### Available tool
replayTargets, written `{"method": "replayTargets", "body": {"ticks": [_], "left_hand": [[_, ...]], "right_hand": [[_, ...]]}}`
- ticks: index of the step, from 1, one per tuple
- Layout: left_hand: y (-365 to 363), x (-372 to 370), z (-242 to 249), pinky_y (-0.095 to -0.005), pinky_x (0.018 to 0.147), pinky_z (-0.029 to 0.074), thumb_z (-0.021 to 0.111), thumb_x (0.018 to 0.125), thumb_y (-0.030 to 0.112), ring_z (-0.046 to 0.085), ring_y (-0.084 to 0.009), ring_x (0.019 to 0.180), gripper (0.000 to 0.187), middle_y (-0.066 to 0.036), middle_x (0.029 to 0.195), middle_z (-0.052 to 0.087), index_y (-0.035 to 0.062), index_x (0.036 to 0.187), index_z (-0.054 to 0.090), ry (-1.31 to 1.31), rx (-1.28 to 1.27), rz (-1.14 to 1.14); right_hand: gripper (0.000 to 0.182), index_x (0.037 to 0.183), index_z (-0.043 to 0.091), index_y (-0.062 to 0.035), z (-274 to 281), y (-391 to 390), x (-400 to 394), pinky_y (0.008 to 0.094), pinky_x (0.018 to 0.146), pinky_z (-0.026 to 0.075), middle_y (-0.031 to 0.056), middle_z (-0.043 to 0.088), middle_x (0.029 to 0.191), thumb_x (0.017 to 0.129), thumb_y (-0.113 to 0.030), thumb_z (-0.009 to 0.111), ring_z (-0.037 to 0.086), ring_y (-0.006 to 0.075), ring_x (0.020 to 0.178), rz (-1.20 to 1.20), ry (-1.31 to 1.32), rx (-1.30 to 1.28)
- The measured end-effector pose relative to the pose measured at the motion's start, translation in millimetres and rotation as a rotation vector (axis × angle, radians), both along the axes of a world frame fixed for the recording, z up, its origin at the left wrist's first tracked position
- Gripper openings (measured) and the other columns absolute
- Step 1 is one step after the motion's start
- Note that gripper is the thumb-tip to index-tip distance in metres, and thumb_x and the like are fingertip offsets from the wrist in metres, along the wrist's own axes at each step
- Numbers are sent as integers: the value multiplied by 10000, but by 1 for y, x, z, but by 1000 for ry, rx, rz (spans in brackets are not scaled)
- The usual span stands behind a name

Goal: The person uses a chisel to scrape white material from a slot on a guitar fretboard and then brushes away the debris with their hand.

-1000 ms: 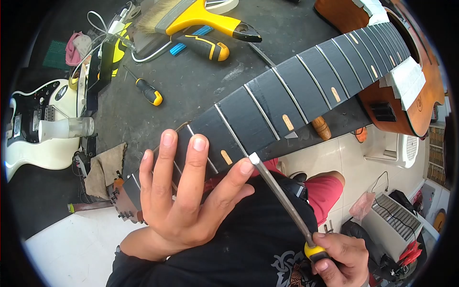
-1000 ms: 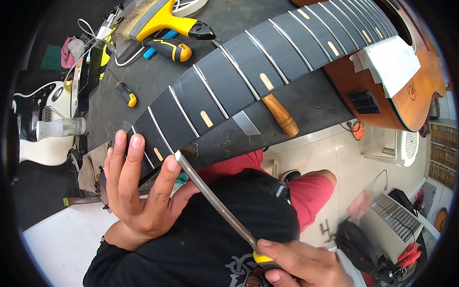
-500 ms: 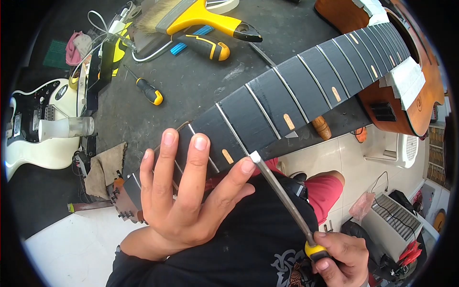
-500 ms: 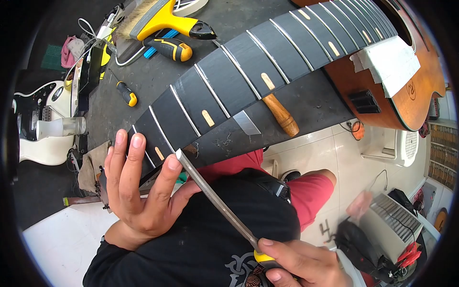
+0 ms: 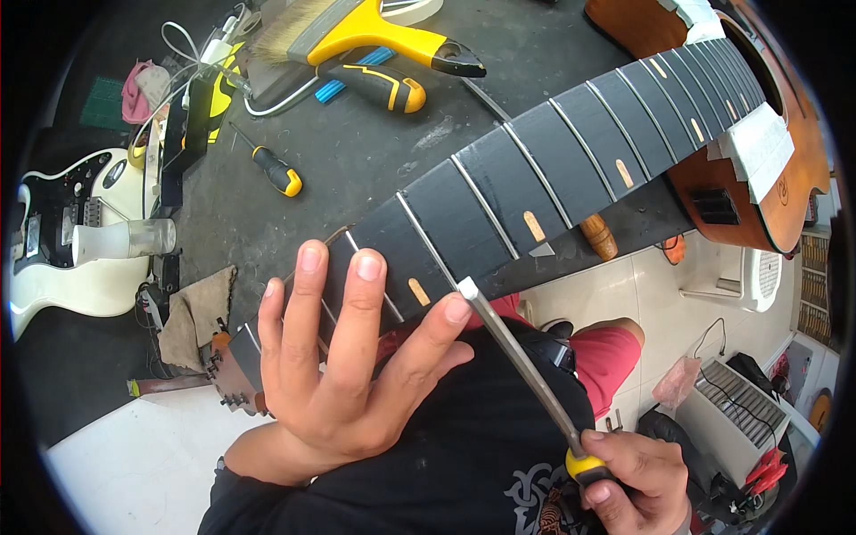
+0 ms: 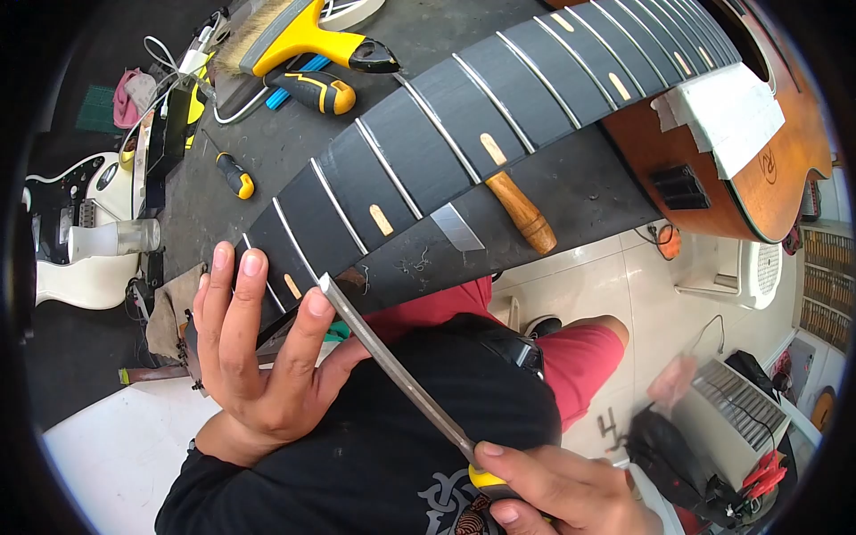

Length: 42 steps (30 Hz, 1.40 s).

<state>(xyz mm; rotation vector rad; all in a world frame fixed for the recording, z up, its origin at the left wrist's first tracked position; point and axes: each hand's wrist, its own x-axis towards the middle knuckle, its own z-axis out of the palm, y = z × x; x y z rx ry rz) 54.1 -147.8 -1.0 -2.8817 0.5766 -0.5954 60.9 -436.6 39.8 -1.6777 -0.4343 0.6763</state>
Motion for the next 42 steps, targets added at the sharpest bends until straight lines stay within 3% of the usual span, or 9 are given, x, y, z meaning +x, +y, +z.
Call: {"method": "replayTargets", "body": {"ticks": [42], "left_hand": [[-1, -1, -1, -542, 964, 495, 789, 829, 490, 568, -483, 1248, 577, -221, 1400, 538, 201, 1309, 650, 1, -10, 8]], "right_hand": [[384, 1299, 576, 147, 4, 0, 0, 301, 863, 530, 262, 701, 1126, 990, -78, 613, 717, 290, 977, -1, 7, -10]]}}
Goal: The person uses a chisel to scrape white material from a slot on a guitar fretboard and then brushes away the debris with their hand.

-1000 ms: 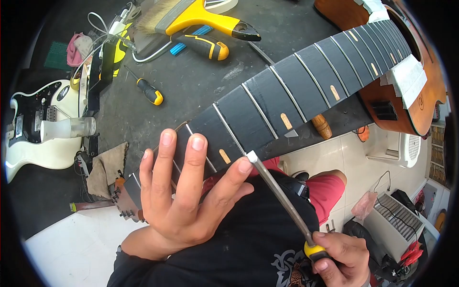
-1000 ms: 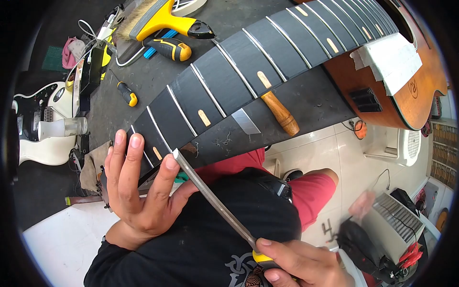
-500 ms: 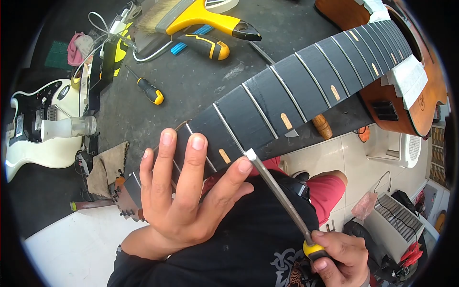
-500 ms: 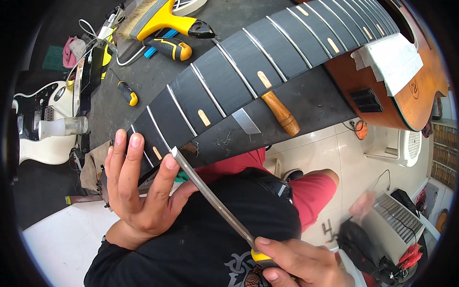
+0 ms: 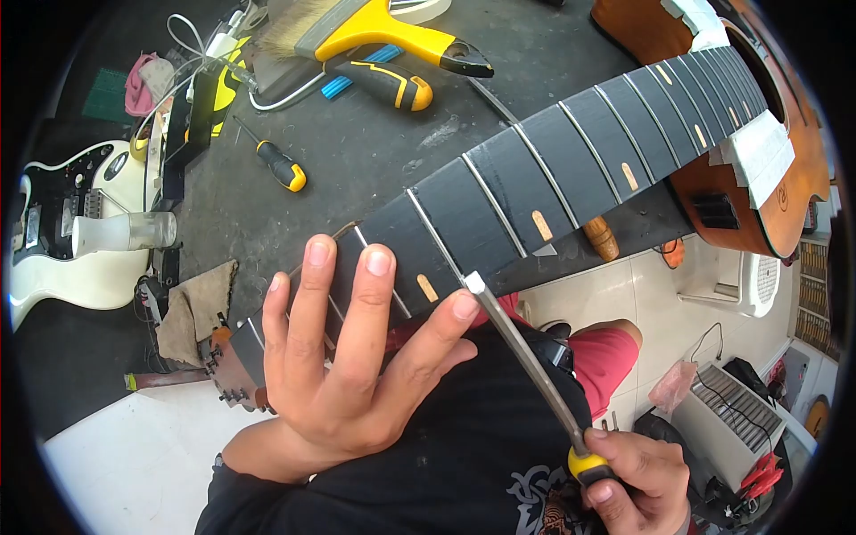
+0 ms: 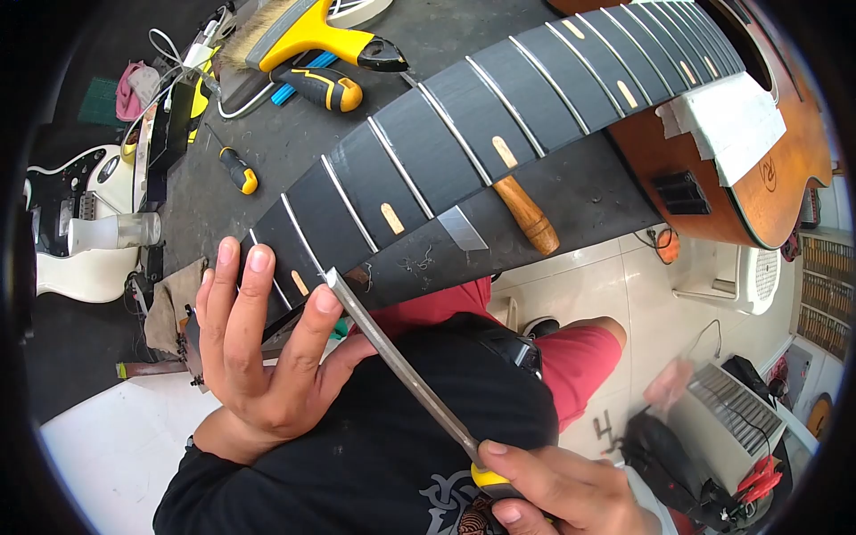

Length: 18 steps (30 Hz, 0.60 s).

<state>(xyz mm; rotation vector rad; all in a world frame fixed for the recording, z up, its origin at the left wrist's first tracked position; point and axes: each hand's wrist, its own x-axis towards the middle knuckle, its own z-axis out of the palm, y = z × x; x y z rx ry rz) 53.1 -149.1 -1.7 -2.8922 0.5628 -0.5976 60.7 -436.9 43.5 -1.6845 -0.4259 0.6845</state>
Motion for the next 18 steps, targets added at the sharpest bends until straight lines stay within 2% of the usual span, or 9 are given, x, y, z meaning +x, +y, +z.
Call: {"method": "replayTargets", "body": {"ticks": [14, 17, 18], "left_hand": [[1, -1, -1, -532, 991, 478, 776, 827, 520, 576, -470, 1244, 571, -200, 1396, 550, 240, 1312, 665, -8, -19, 16], [1, 0, -1, -529, 1005, 468, 753, 845, 531, 578, -466, 1244, 557, -198, 1391, 555, 252, 1319, 664, -13, -9, 11], [1, 0, -2, -526, 1009, 467, 740, 854, 538, 580, -464, 1244, 550, -197, 1391, 555, 256, 1320, 665, -20, -4, 11]], "right_hand": [[394, 1304, 574, 146, 1, 2, 0, 288, 846, 524, 249, 705, 1131, 989, -88, 607, 711, 253, 942, 16, -14, -30], [391, 1303, 575, 146, 0, 3, -1, 289, 839, 524, 248, 705, 1133, 988, -84, 605, 711, 248, 927, 6, 58, -28], [408, 1342, 576, 83, -5, 2, -3, 300, 767, 540, 233, 715, 1021, 970, -74, 633, 720, 252, 840, -1, 38, -44]]}}
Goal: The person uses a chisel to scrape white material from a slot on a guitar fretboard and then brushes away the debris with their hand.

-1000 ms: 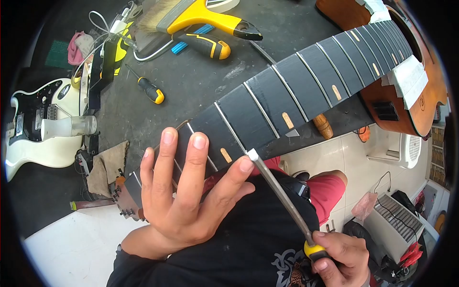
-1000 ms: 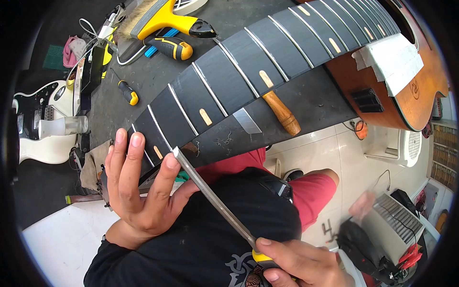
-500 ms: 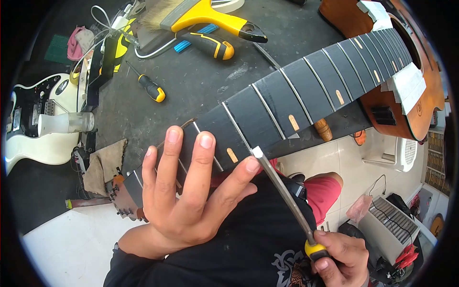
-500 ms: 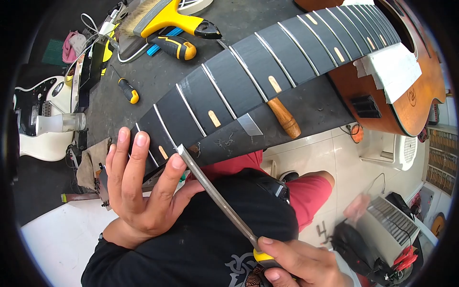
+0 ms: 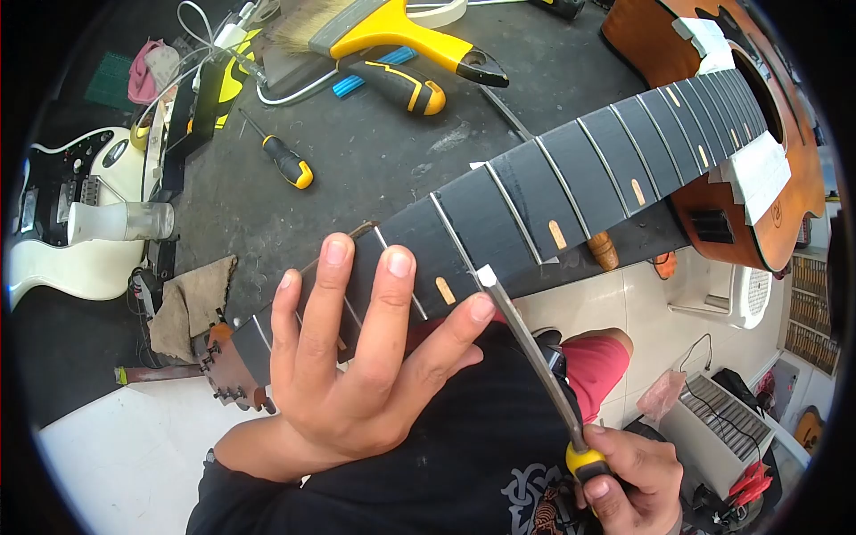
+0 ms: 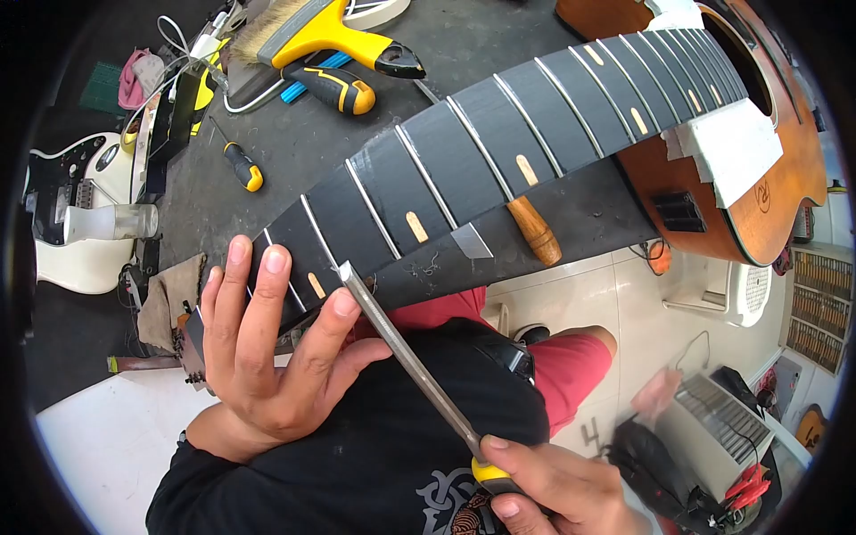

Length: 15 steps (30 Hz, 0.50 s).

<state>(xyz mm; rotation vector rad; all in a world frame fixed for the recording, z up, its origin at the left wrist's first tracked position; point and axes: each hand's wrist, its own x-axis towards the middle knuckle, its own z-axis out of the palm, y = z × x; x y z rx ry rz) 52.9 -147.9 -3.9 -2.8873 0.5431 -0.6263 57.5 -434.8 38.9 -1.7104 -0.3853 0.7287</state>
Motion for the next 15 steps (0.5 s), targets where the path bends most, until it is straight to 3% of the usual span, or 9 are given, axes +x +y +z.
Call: {"method": "replayTargets", "body": {"ticks": [1, 8, 10, 15], "left_hand": [[0, 0, 0, -523, 1013, 466, 728, 862, 546, 582, -462, 1244, 544, -195, 1391, 555, 260, 1321, 665, -7, 5, 0], [0, 1, 0, -518, 1013, 467, 725, 863, 551, 590, -462, 1235, 523, -193, 1388, 555, 264, 1298, 679, -9, 6, 1], [0, 1, 1, -521, 1007, 470, 737, 852, 549, 591, -466, 1231, 533, -192, 1385, 556, 260, 1296, 680, -2, -5, -6], [0, 1, 1, -524, 1000, 474, 747, 842, 547, 591, -468, 1230, 545, -192, 1384, 555, 254, 1297, 680, -6, 6, -2]], "right_hand": [[446, 1382, 578, 20, -3, 0, -1, 311, 696, 557, 218, 726, 908, 952, -64, 662, 729, 257, 754, -7, -20, -16], [414, 1316, 640, 11, 2, 3, -1, 325, 753, 561, 254, 735, 981, 914, -54, 715, 746, 301, 798, -80, 9, -3], [384, 1299, 578, 146, 10, 4, 7, 295, 851, 522, 247, 705, 1136, 987, -77, 601, 711, 253, 939, 6, -26, 10], [385, 1302, 577, 146, 10, 5, 6, 297, 870, 519, 248, 702, 1147, 985, -70, 595, 711, 259, 962, 6, -32, 7]]}}
